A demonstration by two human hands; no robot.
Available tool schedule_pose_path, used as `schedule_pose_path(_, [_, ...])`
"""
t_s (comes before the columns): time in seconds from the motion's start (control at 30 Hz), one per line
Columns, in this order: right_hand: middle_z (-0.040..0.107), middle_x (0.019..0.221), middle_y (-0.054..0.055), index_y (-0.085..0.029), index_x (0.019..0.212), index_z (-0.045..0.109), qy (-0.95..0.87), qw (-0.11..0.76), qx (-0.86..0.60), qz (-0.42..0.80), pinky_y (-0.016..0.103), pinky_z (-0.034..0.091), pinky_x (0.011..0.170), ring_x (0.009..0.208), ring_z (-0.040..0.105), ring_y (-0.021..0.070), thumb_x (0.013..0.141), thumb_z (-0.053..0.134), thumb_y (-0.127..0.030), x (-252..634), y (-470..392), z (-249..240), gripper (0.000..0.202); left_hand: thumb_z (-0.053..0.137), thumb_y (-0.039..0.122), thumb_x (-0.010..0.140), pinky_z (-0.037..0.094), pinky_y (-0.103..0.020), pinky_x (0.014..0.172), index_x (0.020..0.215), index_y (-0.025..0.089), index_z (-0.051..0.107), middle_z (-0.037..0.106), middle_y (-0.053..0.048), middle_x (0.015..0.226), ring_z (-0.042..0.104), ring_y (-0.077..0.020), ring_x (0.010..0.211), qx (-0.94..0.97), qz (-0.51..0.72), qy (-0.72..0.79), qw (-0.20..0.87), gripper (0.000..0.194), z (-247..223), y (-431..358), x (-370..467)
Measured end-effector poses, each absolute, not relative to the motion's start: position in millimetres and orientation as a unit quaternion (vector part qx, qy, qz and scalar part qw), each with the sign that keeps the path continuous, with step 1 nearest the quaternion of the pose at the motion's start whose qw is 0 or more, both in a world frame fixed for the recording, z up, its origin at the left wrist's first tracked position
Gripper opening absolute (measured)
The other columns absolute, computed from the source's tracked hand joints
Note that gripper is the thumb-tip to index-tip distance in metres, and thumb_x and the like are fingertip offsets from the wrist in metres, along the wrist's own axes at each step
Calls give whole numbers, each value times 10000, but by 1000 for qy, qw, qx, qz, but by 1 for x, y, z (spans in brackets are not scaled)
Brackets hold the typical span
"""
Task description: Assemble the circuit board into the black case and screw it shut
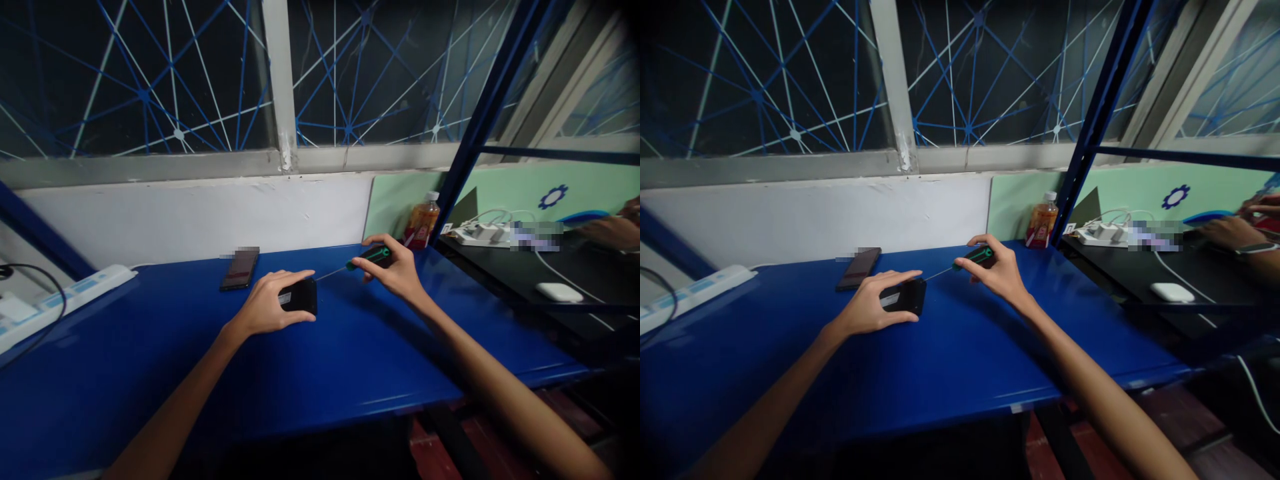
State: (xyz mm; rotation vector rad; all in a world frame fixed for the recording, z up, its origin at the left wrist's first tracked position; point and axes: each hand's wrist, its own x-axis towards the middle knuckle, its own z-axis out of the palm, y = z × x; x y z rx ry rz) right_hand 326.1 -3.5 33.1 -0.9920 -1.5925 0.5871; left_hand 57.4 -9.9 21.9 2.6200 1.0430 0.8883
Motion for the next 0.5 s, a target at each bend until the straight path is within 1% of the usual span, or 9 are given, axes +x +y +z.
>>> schedule_pose_path(0.1, [669,856,40,-233,1074,469,-683,553,-382,286,286,549,478,574,665,166,745,700,-419,325,-5,34,443,752,459,676,431,-506,961,1301,262,540,629,-76,1236,584,-299,1080,883,300,350,91,689,23,-10,58])
schedule_pose_path(0.13, [671,895,49,-234,1079,455,-684,551,-368,305,286,549,475,574,666,164,746,699,-412,325,-4,35,450,754,464,673,433,-498,958,1299,259,542,630,-76,1235,585,-298,1078,883,299,350,90,692,23,-11,59])
schedule_pose_path(0.17, [672,891,51,-231,1066,451,-683,550,-361,317,284,543,462,552,662,161,740,706,-407,325,-4,35,450,757,469,670,438,-489,953,1297,258,543,631,-74,1234,587,-296,1075,883,299,350,89,695,23,-11,59])
schedule_pose_path(0.27, [650,688,5,-215,991,479,-673,558,-379,305,271,495,399,433,616,149,704,745,-398,326,-2,34,432,760,476,667,442,-472,947,1300,263,537,629,-67,1239,587,-289,1074,884,297,352,86,703,23,-11,58])
schedule_pose_path(0.33, [607,570,-27,-211,956,506,-669,562,-399,278,264,472,387,409,601,151,695,754,-402,325,-2,32,407,752,477,677,441,-473,943,1308,265,527,627,-69,1239,588,-284,1070,884,295,352,85,703,23,-11,58])
schedule_pose_path(0.4, [590,520,-34,-210,949,522,-667,562,-414,261,267,477,407,422,608,158,710,741,-418,324,-2,32,385,744,483,682,428,-488,951,1315,268,519,628,-72,1236,584,-286,1073,884,293,355,83,706,22,-10,57])
schedule_pose_path(0.5, [597,511,-22,-204,921,518,-660,563,-428,255,279,496,444,441,616,164,736,711,-437,323,-2,32,355,740,500,680,408,-509,958,1327,280,503,620,-70,1247,571,-296,1088,884,286,360,80,723,19,-8,58])
